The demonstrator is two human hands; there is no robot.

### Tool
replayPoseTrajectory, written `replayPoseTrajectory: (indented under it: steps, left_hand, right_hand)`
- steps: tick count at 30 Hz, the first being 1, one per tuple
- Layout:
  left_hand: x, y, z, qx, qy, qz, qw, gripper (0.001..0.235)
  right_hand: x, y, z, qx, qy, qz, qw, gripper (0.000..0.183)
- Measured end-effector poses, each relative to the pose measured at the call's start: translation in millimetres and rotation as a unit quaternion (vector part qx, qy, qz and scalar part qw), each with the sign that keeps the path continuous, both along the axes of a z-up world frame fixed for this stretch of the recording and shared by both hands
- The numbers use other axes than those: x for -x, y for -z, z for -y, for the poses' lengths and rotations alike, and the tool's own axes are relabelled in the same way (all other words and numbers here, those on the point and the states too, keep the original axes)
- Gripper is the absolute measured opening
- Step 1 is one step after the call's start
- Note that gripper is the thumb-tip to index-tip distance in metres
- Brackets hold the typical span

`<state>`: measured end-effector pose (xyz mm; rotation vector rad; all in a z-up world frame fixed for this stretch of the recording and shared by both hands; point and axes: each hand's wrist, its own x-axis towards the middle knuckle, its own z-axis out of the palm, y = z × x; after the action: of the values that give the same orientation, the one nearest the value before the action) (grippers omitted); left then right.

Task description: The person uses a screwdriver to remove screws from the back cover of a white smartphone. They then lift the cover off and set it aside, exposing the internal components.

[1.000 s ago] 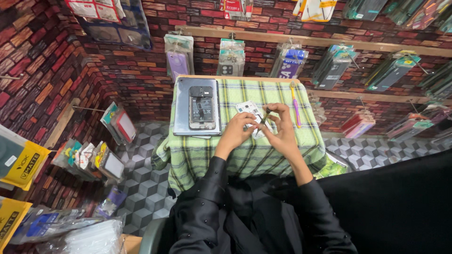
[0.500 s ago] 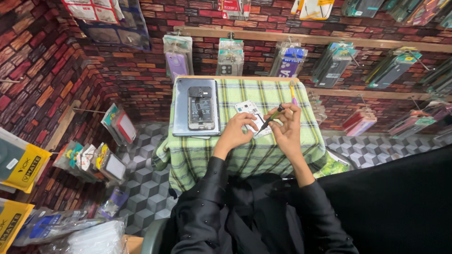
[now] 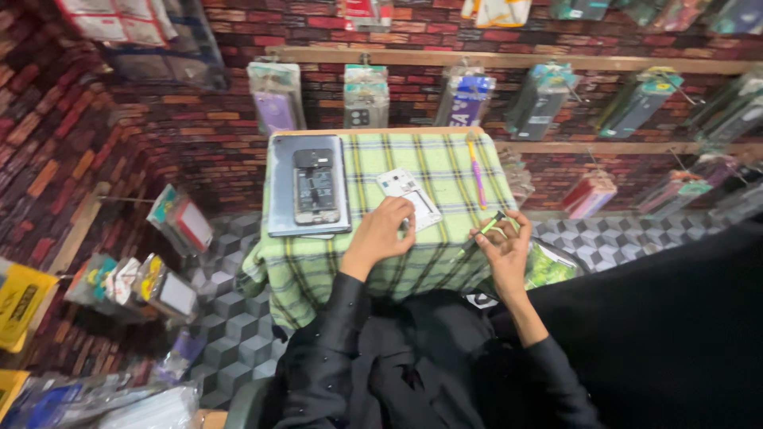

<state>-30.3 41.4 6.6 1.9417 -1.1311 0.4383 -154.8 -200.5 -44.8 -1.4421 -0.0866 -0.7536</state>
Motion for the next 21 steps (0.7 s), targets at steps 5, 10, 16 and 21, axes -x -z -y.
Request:
replayPoseTrajectory:
  steps: [5, 10, 16, 21]
  left_hand:
    - [-2, -1, 3, -0.005, 0.049, 0.053, 0.997, 0.014]
    - [0, 0, 6, -0.019, 0.064, 0.049, 0.997, 0.011]
    - [-3, 3, 18, -0.027, 0.026, 0.004, 0.999, 0.009]
    - [-13, 4, 64, -0.040, 0.018, 0.057, 0.997, 0.007]
  right_hand:
    - [-20, 8, 4, -0.042, -0.001, 0.010, 0.999, 0.070]
    - [-27, 9, 0, 0.004, 0.009, -0.016, 1.000, 0.065]
    - [-29, 13, 8, 0.002, -0.012, -0.015, 1.000, 0.064]
    - [-30, 15, 5, -0.014, -0.016, 0.000, 1.000, 0.063]
